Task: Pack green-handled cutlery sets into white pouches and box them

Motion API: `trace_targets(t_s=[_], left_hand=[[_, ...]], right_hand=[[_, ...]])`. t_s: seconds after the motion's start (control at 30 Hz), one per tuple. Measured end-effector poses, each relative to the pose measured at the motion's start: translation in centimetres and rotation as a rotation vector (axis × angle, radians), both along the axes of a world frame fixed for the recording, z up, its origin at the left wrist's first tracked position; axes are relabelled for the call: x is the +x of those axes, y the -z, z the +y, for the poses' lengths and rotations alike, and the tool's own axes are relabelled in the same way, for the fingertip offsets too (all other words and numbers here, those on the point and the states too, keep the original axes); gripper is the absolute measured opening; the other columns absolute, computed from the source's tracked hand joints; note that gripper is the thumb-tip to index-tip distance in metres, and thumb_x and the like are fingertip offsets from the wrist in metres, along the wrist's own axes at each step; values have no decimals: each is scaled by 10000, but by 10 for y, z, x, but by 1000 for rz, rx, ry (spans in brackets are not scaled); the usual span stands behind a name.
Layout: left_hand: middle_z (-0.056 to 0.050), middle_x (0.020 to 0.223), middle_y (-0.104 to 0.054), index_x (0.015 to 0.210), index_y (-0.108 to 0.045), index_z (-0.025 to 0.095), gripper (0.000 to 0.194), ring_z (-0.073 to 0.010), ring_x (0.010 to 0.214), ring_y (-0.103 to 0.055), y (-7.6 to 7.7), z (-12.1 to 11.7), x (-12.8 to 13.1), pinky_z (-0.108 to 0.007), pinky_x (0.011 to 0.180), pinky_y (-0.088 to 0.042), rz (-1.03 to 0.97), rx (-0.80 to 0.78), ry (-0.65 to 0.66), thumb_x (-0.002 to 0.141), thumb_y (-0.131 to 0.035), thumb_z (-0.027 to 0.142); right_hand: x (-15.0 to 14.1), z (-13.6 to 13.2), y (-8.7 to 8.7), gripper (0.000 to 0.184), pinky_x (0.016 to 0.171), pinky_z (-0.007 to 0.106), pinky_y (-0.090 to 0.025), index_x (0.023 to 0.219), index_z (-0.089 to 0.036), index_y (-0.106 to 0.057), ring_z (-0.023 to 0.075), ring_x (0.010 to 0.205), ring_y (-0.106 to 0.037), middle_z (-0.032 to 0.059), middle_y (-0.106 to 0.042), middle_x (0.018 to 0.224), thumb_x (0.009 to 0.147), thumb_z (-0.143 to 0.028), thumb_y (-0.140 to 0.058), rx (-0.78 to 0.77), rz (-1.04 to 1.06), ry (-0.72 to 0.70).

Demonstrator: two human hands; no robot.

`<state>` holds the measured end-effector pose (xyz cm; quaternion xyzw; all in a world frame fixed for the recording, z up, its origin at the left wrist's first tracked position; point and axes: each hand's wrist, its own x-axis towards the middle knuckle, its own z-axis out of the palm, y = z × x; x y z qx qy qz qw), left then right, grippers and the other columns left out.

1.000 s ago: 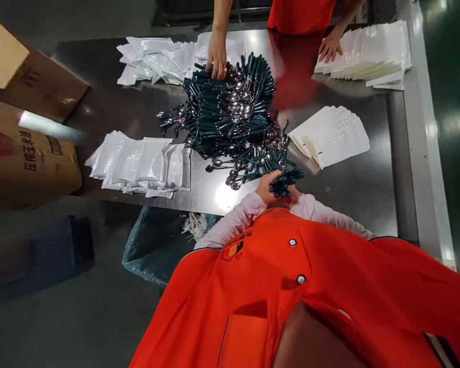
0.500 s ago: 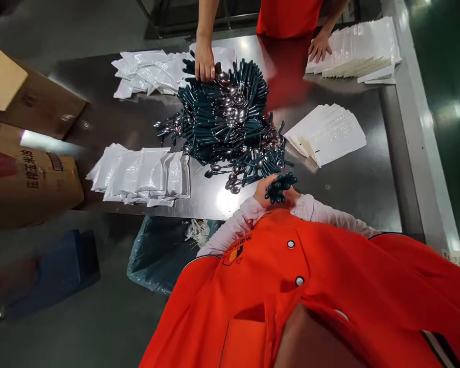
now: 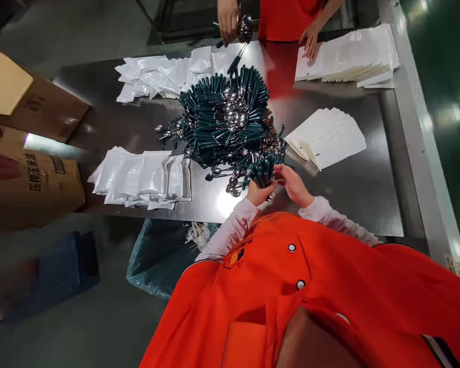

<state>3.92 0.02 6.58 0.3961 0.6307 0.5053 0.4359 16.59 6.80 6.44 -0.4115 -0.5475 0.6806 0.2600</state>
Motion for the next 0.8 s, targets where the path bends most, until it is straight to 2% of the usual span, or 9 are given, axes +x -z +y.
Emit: trace_targets(t_s=[0.1,0.17,0.33,0.43,0.53,0.63,0.7,0.73,0.8], left_hand=[[35,574,-581,677,-568,172,415,-108,517,-538,7,-4,-6,-261,535,-462,-81,-108,60,650,-885,439],[46,548,-569,686,-557,174,479,-98,486,-523,12,-9,-6,-247,500,-435,-171,-115,70,611,-900,499],[36,546,-597,775,-562,173,630,-117,460,-566,27,-26,1,-268,493,-495,-446,-130,15,568,-882,676],[-28,676,-695,815,-564,170,657,-172,588,-682,38,-36,1,-305,579,-569,-506,-138,-159,578,-852,712],[-84,790,-740,774,-578,167,564,-200,734,-729,49,-40,-8,-318,657,-597,-402,-134,-379,645,-795,671],[-57,684,-684,716,-529,185,469,-184,699,-710,54,-42,-29,-306,650,-596,-303,-203,-617,746,-687,625],[1,570,-586,708,-469,210,417,-164,617,-671,52,-44,-45,-288,598,-578,-216,-288,-734,798,-631,584],[19,550,-554,716,-453,218,392,-157,582,-650,50,-45,-53,-279,562,-563,-171,-324,-758,813,-617,561],[26,571,-559,741,-457,225,347,-148,528,-615,44,-47,-67,-271,499,-527,-90,-387,-724,834,-604,525]], right_hand=[[6,14,-17,547,696,311,-505,931,-196,-677,174,756,-619,26,-674,827,708,-685,-775,142,39,-6],[6,18,-25,461,666,314,-490,819,-187,-671,168,687,-597,11,-646,724,695,-611,-804,235,-26,-51],[-4,9,-17,434,628,313,-491,754,-208,-588,174,655,-606,18,-646,703,768,-622,-716,322,-131,-44],[-9,5,0,421,603,308,-496,782,-237,-509,168,625,-600,26,-656,734,839,-624,-665,322,-204,-57],[-22,13,20,358,615,317,-539,866,-260,-457,172,653,-635,38,-682,850,903,-567,-638,173,-218,-29],[-48,36,39,286,658,343,-590,921,-266,-447,173,673,-642,18,-640,840,952,-491,-620,-39,-202,101],[-64,60,48,248,706,353,-602,949,-254,-478,172,694,-635,-2,-604,785,963,-451,-627,-105,-219,136],[-67,75,51,234,745,352,-602,982,-242,-505,171,727,-639,-1,-612,799,956,-427,-646,-80,-241,132],[-58,105,53,237,856,349,-580,1074,-211,-562,172,833,-653,36,-668,933,938,-371,-672,86,-325,117]])
